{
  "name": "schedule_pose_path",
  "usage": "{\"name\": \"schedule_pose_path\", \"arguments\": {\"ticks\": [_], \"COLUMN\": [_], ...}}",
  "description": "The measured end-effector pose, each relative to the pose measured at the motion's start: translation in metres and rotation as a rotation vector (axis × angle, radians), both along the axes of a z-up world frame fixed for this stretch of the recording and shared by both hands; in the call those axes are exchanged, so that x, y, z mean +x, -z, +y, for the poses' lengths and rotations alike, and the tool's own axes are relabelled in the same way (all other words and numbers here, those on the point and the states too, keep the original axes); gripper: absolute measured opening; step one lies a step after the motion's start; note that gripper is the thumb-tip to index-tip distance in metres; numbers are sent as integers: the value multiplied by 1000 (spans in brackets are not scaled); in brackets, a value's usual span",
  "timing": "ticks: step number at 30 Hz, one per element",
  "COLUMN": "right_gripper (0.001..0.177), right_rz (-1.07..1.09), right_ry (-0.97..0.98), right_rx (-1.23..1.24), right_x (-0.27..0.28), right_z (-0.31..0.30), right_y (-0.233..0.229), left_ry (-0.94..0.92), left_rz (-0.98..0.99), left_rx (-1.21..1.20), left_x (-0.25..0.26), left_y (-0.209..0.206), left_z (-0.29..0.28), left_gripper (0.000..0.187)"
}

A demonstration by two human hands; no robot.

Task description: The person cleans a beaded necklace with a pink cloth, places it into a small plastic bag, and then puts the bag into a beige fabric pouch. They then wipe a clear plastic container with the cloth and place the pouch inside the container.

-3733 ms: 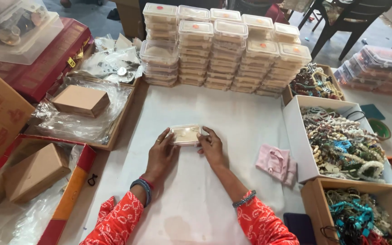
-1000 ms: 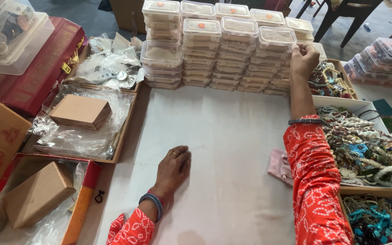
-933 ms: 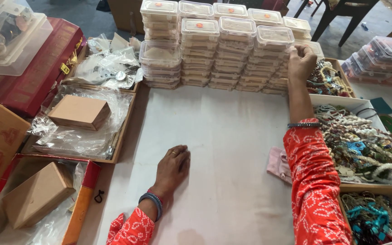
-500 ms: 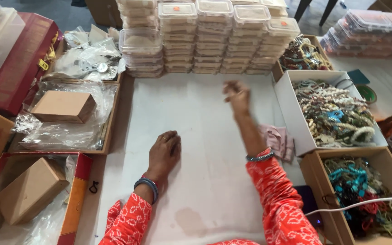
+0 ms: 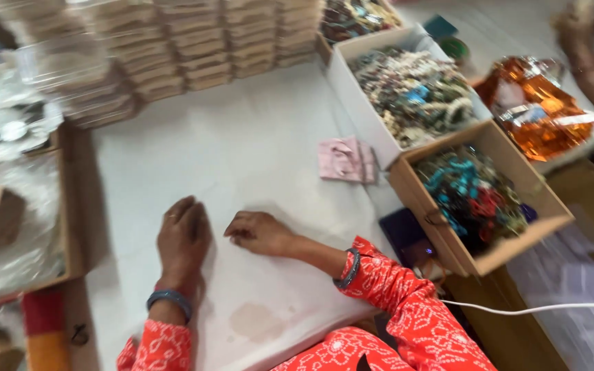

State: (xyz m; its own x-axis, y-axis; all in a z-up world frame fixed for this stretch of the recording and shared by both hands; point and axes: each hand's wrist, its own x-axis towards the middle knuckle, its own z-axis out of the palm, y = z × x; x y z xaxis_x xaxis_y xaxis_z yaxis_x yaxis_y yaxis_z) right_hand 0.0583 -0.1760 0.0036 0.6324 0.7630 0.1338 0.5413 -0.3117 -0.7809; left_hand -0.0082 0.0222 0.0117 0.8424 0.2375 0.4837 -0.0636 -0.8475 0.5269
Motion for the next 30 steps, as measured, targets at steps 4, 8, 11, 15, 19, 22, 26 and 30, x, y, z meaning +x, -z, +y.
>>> {"name": "schedule_pose_path", "arguments": {"ticks": [4,8,11,15,19,22,26,30], "right_gripper": [18,17,16,15,20,13,15,21], "right_rz": [45,21,26,-166,-240,-423,-318,-260], "right_ry": [6,-105,-81,174,513,821,1104,1102], "right_rx": [-13,-30,-36,48,10,-48,-141,-334], "right_x": [-22,-31,-31,-29,-31,-29,-18,2], "right_z": [-24,-55,-94,-169,-258,-319,-380,-419], "right_y": [-6,-30,-56,-97,-136,-159,-161,-136], "left_ry": [18,18,21,-2,18,19,14,7], "left_rz": [61,98,117,137,153,144,147,157], "left_rx": [35,30,0,7,-20,9,23,27], "left_x": [-3,-5,-6,-8,-9,-10,-10,-11], "left_y": [-10,-13,-12,-11,-15,-13,-12,-13], "left_z": [-3,-3,-2,-3,-5,-3,-3,-4], "left_gripper": [22,24,25,26,27,28,28,27]}}
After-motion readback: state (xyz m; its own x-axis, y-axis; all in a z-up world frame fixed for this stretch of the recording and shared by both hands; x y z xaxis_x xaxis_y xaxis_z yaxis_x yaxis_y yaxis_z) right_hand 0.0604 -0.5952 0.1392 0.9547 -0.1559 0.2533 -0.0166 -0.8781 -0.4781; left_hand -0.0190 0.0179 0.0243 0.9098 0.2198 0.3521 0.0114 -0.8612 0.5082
